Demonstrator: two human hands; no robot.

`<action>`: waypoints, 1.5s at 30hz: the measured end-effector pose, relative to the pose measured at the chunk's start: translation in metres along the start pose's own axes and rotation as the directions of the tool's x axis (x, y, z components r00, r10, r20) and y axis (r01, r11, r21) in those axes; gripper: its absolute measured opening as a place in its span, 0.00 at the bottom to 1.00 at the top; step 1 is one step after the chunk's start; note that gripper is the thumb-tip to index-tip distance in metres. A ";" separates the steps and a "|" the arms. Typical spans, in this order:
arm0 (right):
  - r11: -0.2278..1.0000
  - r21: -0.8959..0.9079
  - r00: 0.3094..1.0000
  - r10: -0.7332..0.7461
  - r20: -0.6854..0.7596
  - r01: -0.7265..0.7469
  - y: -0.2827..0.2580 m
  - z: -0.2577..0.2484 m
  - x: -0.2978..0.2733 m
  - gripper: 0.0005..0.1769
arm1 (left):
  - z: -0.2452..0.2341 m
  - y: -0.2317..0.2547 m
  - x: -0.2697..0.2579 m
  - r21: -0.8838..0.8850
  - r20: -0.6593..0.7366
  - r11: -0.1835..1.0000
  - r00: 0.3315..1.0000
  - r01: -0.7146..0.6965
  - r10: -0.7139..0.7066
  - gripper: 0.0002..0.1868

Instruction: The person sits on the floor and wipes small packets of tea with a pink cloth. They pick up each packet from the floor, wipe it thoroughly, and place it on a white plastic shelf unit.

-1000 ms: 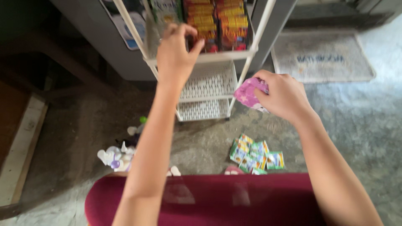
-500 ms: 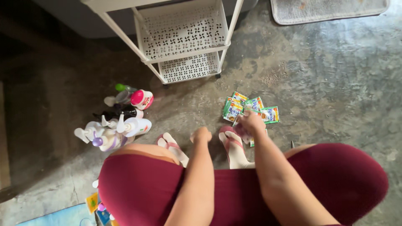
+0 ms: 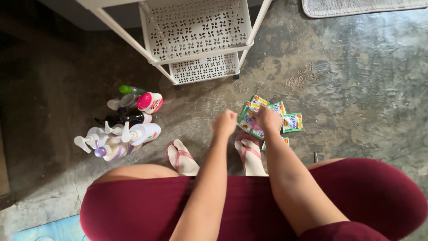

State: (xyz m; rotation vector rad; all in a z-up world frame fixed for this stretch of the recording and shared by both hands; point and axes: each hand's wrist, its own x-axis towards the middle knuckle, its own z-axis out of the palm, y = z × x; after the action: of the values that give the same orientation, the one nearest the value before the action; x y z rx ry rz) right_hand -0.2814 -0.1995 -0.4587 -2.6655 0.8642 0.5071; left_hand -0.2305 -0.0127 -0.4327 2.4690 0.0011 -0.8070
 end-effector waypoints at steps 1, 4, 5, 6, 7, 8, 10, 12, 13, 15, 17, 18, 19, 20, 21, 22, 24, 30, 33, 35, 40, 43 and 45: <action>1.000 -0.004 1.000 -0.010 0.016 0.010 -0.003 -0.005 -0.001 0.09 | -0.004 -0.010 -0.001 0.022 -0.011 0.999 0.999 0.046 -0.046 0.21; 0.968 0.077 0.964 -0.225 -0.145 0.238 -0.017 -0.030 -0.013 0.10 | -0.019 -0.028 0.000 0.054 -0.004 0.985 0.986 0.164 -0.164 0.23; 0.973 0.008 0.972 -0.229 -0.044 0.230 -0.024 -0.042 -0.017 0.13 | -0.020 -0.029 0.000 0.032 -0.031 0.983 0.983 0.182 -0.181 0.23; 0.971 -0.062 0.972 -0.226 0.056 0.230 -0.030 -0.054 -0.022 0.15 | -0.021 -0.029 -0.001 0.008 -0.060 0.980 0.978 0.201 -0.200 0.24; 0.963 -0.133 0.965 -0.213 0.154 0.234 -0.037 -0.065 -0.027 0.17 | -0.022 -0.029 -0.003 -0.017 -0.088 0.976 0.972 0.218 -0.219 0.24; 0.941 -0.203 0.958 -0.244 0.150 0.271 -0.044 -0.075 -0.032 0.15 | -0.024 -0.029 -0.005 -0.046 -0.103 0.980 0.974 0.196 -0.200 0.24; 0.881 -0.338 0.943 -0.300 0.144 0.332 -0.056 -0.095 -0.041 0.10 | -0.029 -0.025 -0.007 -0.097 -0.134 0.985 0.978 0.146 -0.158 0.25; 0.864 -0.340 0.928 -0.340 0.150 0.371 -0.067 -0.117 -0.052 0.13 | -0.038 -0.020 -0.010 -0.165 -0.158 0.980 0.978 0.108 -0.134 0.28; 0.856 -0.341 0.921 -0.358 0.154 0.390 -0.073 -0.128 -0.058 0.14 | -0.046 -0.018 -0.011 -0.248 -0.153 0.967 0.984 0.052 -0.092 0.29; 0.881 -0.169 0.897 -0.425 0.123 0.441 -0.087 -0.149 -0.068 0.11 | -0.064 -0.010 -0.009 -0.468 -0.112 0.881 0.994 -0.069 0.018 0.32; 0.865 0.022 0.855 -0.499 0.138 0.501 -0.100 -0.175 -0.082 0.11 | -0.090 -0.007 -0.008 -0.846 0.158 0.532 0.935 -0.038 0.316 0.36; 0.836 0.125 0.820 -0.549 0.161 0.534 -0.104 -0.195 -0.087 0.12 | -0.104 -0.007 -0.010 -0.925 0.282 0.365 0.837 0.107 0.468 0.37; 0.797 0.227 0.781 -0.599 0.178 0.560 -0.108 -0.215 -0.095 0.14 | -0.116 -0.005 -0.015 -0.936 0.330 0.304 0.745 0.178 0.579 0.39; 0.782 0.287 0.784 -0.605 0.139 0.553 -0.112 -0.235 -0.105 0.15 | -0.130 -0.003 -0.021 -0.929 0.370 0.258 0.630 0.265 0.683 0.41; 0.762 0.347 0.786 -0.610 0.100 0.547 -0.114 -0.252 -0.117 0.15 | -0.144 0.003 -0.029 -0.909 0.393 0.235 0.520 0.344 0.759 0.41; 0.740 0.407 0.790 -0.609 0.069 0.535 -0.114 -0.265 -0.131 0.15 | -0.153 0.013 -0.040 -0.925 0.368 0.228 0.571 0.304 0.734 0.42; 0.643 0.586 0.804 -0.594 -0.027 0.494 -0.110 -0.289 -0.153 0.13 | -0.173 0.037 -0.065 -0.952 0.306 0.217 0.668 0.217 0.678 0.43; 0.674 0.489 0.830 -0.494 -0.259 0.554 -0.123 -0.321 -0.200 0.12 | -0.231 0.061 -0.159 -0.964 0.193 0.063 0.513 0.260 0.837 0.39; 0.699 0.363 0.703 -0.279 -0.655 0.616 -0.142 -0.312 -0.214 0.13 | -0.227 0.069 -0.179 -0.978 0.032 -0.104 0.628 0.179 0.778 0.36; 0.605 0.314 0.566 -0.282 -0.775 0.731 -0.152 -0.288 -0.227 0.13 | -0.225 0.064 -0.186 -0.931 -0.056 -0.262 0.606 0.256 0.794 0.43; 0.486 0.006 0.393 -0.700 -0.596 0.874 -0.169 -0.232 -0.248 0.28 | -0.227 0.065 -0.216 -0.981 -0.094 -0.191 0.813 0.021 0.575 0.47; 0.498 0.154 0.474 -0.617 -0.629 0.853 -0.170 -0.230 -0.227 0.30 | -0.221 0.067 -0.221 -0.990 0.134 0.011 0.907 0.141 0.399 0.51; 0.443 0.196 0.458 -0.624 -0.633 0.875 -0.161 -0.222 -0.233 0.30 | -0.213 0.068 -0.215 -0.993 0.106 0.010 0.878 0.114 0.467 0.52</action>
State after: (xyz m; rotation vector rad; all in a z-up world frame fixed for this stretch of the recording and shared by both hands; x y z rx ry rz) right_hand -0.3071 -0.0402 -0.1365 -2.3053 -0.2590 -0.5821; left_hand -0.2793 0.0684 -0.1373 0.7842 0.0672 -0.7576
